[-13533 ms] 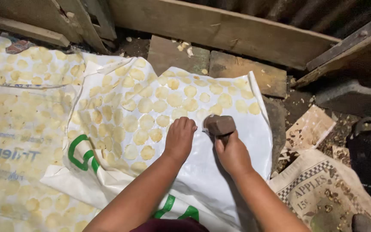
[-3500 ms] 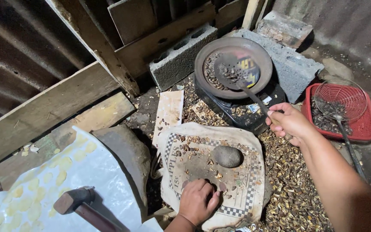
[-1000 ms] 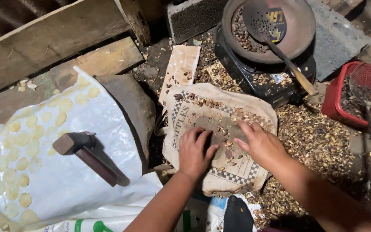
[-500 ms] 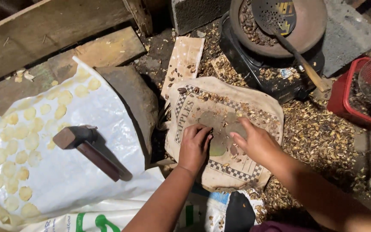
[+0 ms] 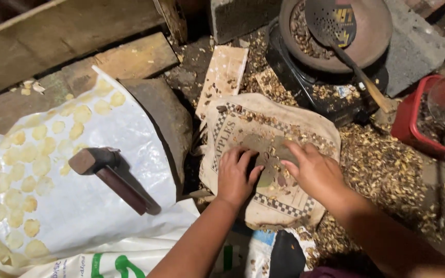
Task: Flattening dough discs with a mallet, grinding seeds with a stone, and stirring seeds in a pan
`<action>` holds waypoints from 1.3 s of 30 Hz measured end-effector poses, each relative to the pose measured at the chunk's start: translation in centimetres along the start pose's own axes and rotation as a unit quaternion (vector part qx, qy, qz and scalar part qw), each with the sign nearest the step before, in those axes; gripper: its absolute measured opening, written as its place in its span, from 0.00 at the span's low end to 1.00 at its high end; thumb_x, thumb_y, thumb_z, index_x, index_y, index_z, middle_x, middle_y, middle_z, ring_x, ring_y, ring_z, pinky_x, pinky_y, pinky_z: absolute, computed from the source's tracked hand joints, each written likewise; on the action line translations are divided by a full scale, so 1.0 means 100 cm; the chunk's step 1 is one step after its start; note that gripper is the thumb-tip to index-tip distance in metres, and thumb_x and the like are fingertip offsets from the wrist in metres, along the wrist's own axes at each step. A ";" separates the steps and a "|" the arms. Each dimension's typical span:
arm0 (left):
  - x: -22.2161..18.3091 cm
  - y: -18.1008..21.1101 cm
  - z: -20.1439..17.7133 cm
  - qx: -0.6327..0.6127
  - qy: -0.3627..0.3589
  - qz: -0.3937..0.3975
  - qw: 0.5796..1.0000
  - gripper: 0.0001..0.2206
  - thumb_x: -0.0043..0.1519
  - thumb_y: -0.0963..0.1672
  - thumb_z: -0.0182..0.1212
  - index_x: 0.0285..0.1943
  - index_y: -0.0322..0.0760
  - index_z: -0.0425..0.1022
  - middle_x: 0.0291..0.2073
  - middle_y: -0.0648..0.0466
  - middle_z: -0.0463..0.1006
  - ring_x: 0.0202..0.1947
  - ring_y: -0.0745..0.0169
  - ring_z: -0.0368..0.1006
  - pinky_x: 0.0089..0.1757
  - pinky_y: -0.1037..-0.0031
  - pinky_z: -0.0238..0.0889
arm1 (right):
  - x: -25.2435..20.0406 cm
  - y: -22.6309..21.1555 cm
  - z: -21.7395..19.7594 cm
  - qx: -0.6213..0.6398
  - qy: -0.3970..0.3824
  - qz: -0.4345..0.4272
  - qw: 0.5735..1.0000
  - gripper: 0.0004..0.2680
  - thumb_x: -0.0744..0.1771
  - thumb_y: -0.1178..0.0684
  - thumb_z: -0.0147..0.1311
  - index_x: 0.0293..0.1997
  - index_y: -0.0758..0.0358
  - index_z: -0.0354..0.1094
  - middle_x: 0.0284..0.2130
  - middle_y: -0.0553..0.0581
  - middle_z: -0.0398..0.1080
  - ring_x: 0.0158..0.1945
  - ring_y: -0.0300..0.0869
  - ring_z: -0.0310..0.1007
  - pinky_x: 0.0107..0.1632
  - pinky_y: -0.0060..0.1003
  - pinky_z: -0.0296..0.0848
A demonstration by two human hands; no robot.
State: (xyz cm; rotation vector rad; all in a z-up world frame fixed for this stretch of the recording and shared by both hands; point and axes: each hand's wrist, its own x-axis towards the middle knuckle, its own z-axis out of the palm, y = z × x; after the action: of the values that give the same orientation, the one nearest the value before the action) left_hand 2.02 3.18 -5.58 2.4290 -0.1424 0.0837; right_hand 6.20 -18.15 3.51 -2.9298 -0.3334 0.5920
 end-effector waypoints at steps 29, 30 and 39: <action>0.001 -0.011 0.028 -0.025 0.076 -0.042 0.996 0.10 0.60 0.54 0.68 0.40 0.52 0.79 0.44 0.58 0.74 0.51 0.50 0.69 0.55 0.56 0.61 | 0.019 -0.032 -0.039 -0.037 -0.190 -0.042 0.980 0.20 0.69 0.38 0.41 0.72 0.38 0.49 0.50 0.71 0.74 0.57 0.65 0.74 0.60 0.62 0.70; -0.008 -0.006 0.025 -0.026 0.072 -0.046 0.996 0.10 0.60 0.54 0.68 0.40 0.52 0.79 0.44 0.58 0.74 0.51 0.50 0.69 0.55 0.56 0.61 | 0.014 -0.028 -0.026 -0.036 -0.195 -0.041 0.979 0.20 0.69 0.38 0.41 0.72 0.38 0.49 0.50 0.71 0.74 0.57 0.65 0.74 0.60 0.62 0.70; -0.020 -0.010 0.002 -0.053 0.109 -0.013 0.992 0.13 0.64 0.43 0.62 0.57 0.46 0.78 0.45 0.50 0.74 0.52 0.45 0.70 0.55 0.59 0.64 | 0.010 -0.033 -0.002 0.013 0.028 -0.180 0.983 0.18 0.70 0.36 0.41 0.68 0.41 0.56 0.49 0.68 0.68 0.43 0.71 0.77 0.45 0.63 0.79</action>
State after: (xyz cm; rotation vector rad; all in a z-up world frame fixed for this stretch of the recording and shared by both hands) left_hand 0.20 3.95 -6.56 2.2967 -0.0147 0.3206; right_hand 6.51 -14.76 3.89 -2.7520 -0.8170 0.4542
